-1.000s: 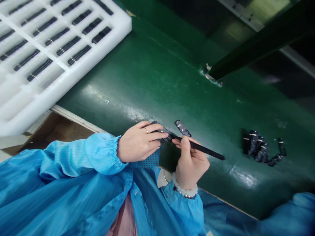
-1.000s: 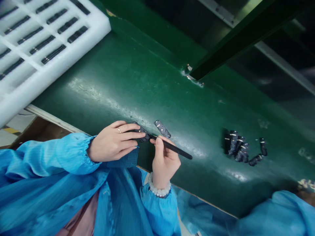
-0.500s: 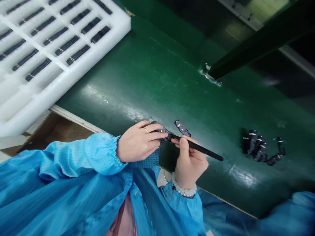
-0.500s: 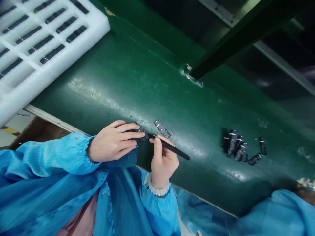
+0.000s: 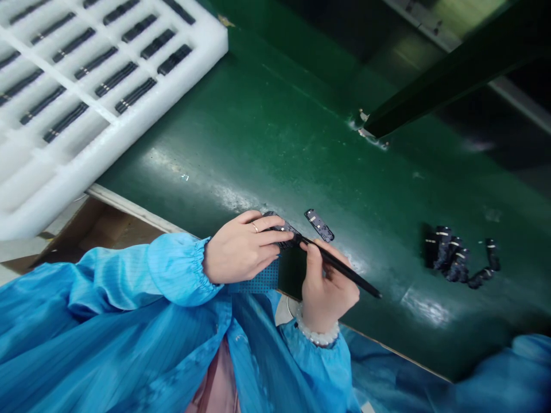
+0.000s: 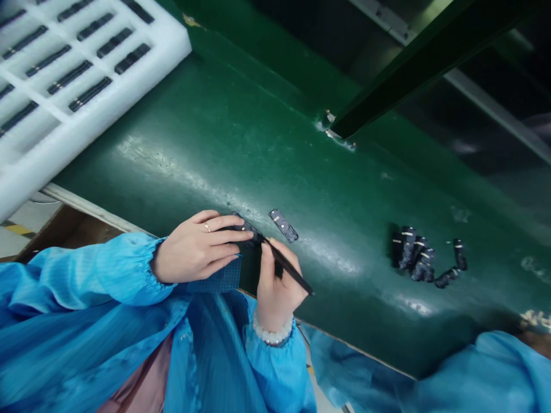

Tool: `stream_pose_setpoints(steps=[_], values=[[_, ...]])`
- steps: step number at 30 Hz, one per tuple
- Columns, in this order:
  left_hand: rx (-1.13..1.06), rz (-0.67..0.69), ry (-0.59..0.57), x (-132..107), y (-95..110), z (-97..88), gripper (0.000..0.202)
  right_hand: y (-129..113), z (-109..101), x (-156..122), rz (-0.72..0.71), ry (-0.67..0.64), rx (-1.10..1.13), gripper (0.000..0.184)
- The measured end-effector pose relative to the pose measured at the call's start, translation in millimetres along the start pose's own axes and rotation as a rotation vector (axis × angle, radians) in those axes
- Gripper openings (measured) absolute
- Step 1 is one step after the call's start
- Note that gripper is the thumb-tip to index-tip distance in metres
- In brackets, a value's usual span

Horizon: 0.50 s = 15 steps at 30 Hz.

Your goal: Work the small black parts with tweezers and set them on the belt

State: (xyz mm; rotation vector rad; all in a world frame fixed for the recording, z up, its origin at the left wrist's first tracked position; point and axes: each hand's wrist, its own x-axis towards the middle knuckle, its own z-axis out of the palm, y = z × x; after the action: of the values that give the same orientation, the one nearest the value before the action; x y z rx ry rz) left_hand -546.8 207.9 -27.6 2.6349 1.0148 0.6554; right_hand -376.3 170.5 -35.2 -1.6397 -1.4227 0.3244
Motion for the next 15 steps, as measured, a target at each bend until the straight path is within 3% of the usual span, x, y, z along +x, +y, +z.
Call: stream_pose_setpoints(steps=[4,8,13,15], values=[[0.008,0.005,0.006,0.1,-1.2,0.3,0.021,0.4,-2.0,-0.4,-0.202,-0.032,-0.032,0.020],[0.011,0.010,0.023,-0.2,-1.3,1.7,0.021,2.8,-4.5,-1.2,-0.163,0.020,0.014,0.020],[-0.001,0.027,0.035,-1.1,-1.4,-1.7,0.022,3.5,-8.0,-0.4,-0.125,-0.025,0.053,0.025],[-0.017,0.024,0.049,-1.1,-4.7,-5.9,0.021,3.3,-7.9,4.1,-0.185,-0.071,0.025,0.031]])
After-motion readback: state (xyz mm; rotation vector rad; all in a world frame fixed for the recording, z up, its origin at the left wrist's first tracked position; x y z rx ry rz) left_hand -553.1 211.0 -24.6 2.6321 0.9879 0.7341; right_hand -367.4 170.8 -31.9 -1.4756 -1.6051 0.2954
